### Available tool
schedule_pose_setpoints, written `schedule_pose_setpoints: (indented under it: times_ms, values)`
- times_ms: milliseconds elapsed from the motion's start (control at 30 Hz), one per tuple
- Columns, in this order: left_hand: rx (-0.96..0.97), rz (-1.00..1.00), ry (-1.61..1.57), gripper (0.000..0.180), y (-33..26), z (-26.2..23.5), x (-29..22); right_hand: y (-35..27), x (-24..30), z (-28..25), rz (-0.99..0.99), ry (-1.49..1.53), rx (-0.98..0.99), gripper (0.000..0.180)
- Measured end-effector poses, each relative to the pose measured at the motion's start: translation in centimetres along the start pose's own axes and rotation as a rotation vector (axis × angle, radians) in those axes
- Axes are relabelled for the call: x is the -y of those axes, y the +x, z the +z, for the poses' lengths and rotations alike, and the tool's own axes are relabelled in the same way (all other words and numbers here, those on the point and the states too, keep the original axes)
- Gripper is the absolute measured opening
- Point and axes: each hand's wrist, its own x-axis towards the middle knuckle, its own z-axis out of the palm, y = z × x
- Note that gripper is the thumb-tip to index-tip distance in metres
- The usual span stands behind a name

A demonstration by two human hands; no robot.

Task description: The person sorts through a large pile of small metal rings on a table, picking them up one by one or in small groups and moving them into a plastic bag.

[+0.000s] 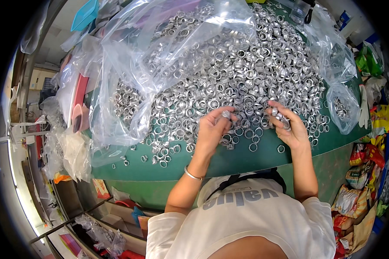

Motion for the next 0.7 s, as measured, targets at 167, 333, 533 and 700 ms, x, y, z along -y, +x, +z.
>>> schedule_pose_setpoints:
  times_ms: [167,333,533,700]
  values:
    - [-0.34,0.751,0.97,0.028,1.1,-1.5,0.9,-1.2,0.4,0.0,-0.068,0.332,-0.048,0.025]
    - [-0.211,0.56,1.057,0.019,-0.2,0.6,1.0,-1.7,0.0,-0.8,-0.097,0.215,0.076,0.019]
    - [-0.151,0.374,1.294,0.026,-0.8,2.4,2.0,-2.9,-0.6,2.1,-0.519,-1.056,-0.436,0.014]
    - [-0.058,0.396,1.149,0.035,-0.5,1.5,2.3,-1.9,-1.2,2.2,-0.87,-1.83,-0.372,0.023]
